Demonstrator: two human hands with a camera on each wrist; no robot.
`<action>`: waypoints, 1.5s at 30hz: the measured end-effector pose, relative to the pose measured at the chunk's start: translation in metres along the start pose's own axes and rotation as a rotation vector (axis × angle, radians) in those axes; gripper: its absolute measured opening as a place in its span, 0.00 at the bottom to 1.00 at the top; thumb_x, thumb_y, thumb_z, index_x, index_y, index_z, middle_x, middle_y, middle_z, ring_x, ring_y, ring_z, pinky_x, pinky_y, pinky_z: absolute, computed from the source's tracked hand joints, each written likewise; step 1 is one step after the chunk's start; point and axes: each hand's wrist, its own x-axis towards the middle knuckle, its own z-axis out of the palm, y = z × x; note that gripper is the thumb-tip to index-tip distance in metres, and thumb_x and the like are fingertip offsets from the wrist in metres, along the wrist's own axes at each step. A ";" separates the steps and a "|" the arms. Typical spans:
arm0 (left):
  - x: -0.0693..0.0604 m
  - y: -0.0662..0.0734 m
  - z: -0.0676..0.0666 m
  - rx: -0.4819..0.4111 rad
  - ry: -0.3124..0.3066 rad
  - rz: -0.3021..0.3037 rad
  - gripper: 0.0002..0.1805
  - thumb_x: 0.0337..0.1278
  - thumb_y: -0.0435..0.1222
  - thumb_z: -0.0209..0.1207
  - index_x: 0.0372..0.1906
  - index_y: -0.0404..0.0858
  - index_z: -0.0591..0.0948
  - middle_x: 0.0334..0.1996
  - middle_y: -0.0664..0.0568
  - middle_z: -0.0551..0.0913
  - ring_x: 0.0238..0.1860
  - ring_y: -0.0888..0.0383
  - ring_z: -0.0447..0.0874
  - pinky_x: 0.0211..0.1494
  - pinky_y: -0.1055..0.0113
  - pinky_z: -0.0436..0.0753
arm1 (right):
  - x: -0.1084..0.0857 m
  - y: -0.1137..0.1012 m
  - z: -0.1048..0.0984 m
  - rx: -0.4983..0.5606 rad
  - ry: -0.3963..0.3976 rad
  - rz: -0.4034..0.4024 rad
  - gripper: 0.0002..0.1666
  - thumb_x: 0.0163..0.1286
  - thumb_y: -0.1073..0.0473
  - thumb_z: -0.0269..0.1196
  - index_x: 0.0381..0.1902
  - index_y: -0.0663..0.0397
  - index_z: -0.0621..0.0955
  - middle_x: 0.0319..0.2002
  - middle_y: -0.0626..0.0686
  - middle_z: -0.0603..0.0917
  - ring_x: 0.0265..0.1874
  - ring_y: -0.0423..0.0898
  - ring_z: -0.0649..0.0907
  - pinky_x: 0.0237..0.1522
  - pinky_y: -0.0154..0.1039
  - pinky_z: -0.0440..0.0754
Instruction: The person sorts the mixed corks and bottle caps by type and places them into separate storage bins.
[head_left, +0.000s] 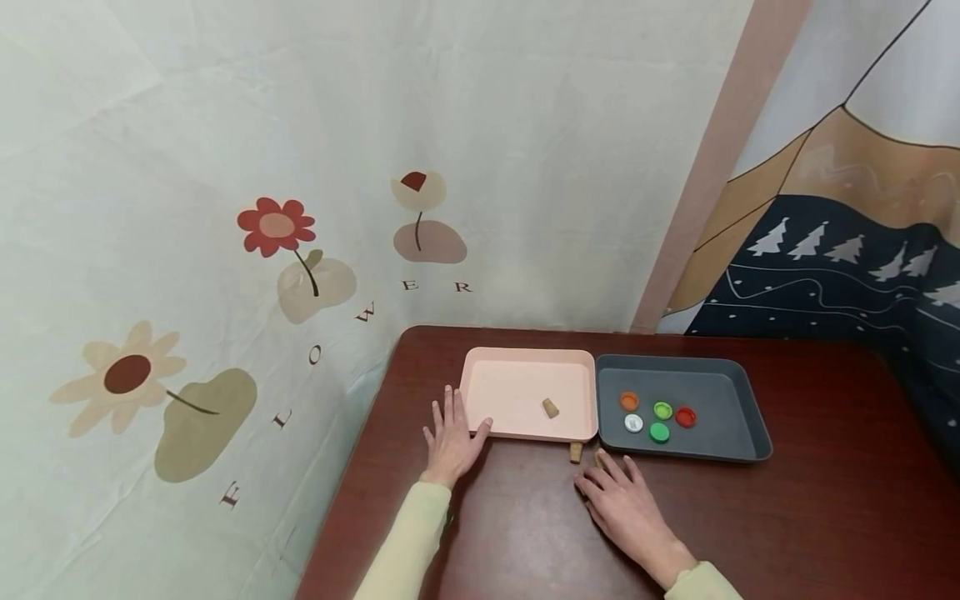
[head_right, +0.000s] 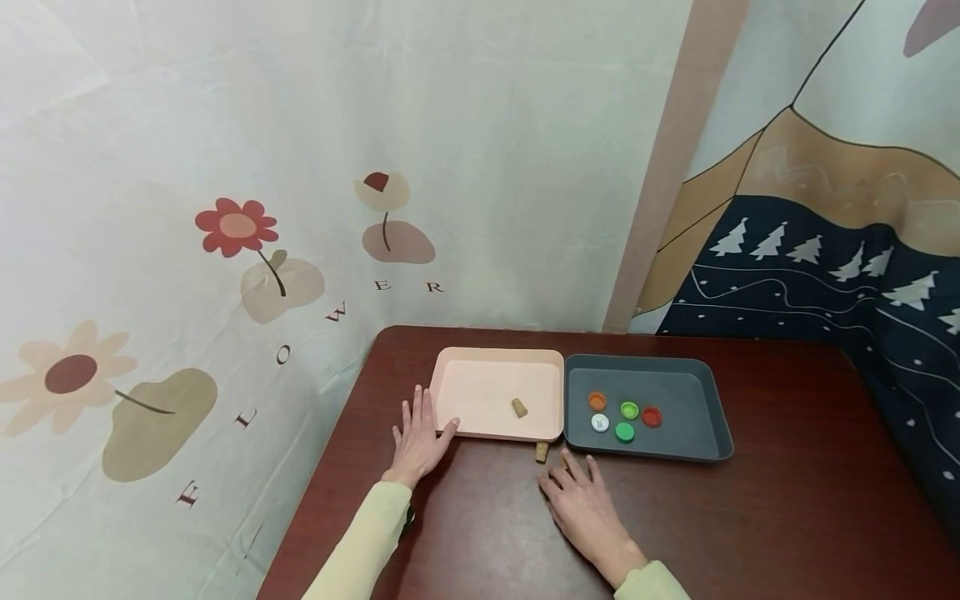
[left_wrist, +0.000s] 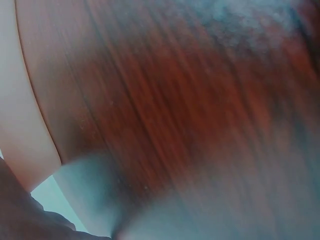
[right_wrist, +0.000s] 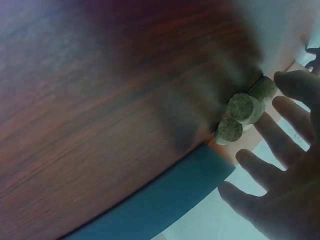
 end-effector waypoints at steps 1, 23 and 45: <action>0.000 0.000 0.000 -0.004 0.000 0.001 0.53 0.69 0.65 0.51 0.83 0.35 0.50 0.84 0.42 0.44 0.81 0.31 0.42 0.69 0.21 0.51 | 0.001 0.000 0.001 -0.001 0.006 0.000 0.19 0.63 0.57 0.75 0.52 0.45 0.89 0.52 0.49 0.87 0.66 0.61 0.78 0.62 0.71 0.71; -0.001 -0.001 0.000 0.024 -0.028 -0.007 0.53 0.70 0.66 0.48 0.84 0.37 0.48 0.85 0.46 0.40 0.82 0.36 0.40 0.70 0.22 0.51 | 0.013 0.002 -0.002 0.114 0.290 0.036 0.21 0.52 0.61 0.82 0.45 0.49 0.89 0.44 0.50 0.90 0.55 0.58 0.85 0.58 0.70 0.75; -0.002 0.003 -0.005 0.012 -0.040 -0.008 0.52 0.71 0.63 0.51 0.84 0.36 0.48 0.85 0.46 0.42 0.82 0.36 0.41 0.70 0.22 0.50 | 0.073 0.013 -0.006 0.203 0.375 0.174 0.20 0.59 0.62 0.78 0.50 0.53 0.88 0.45 0.55 0.90 0.52 0.58 0.87 0.58 0.66 0.77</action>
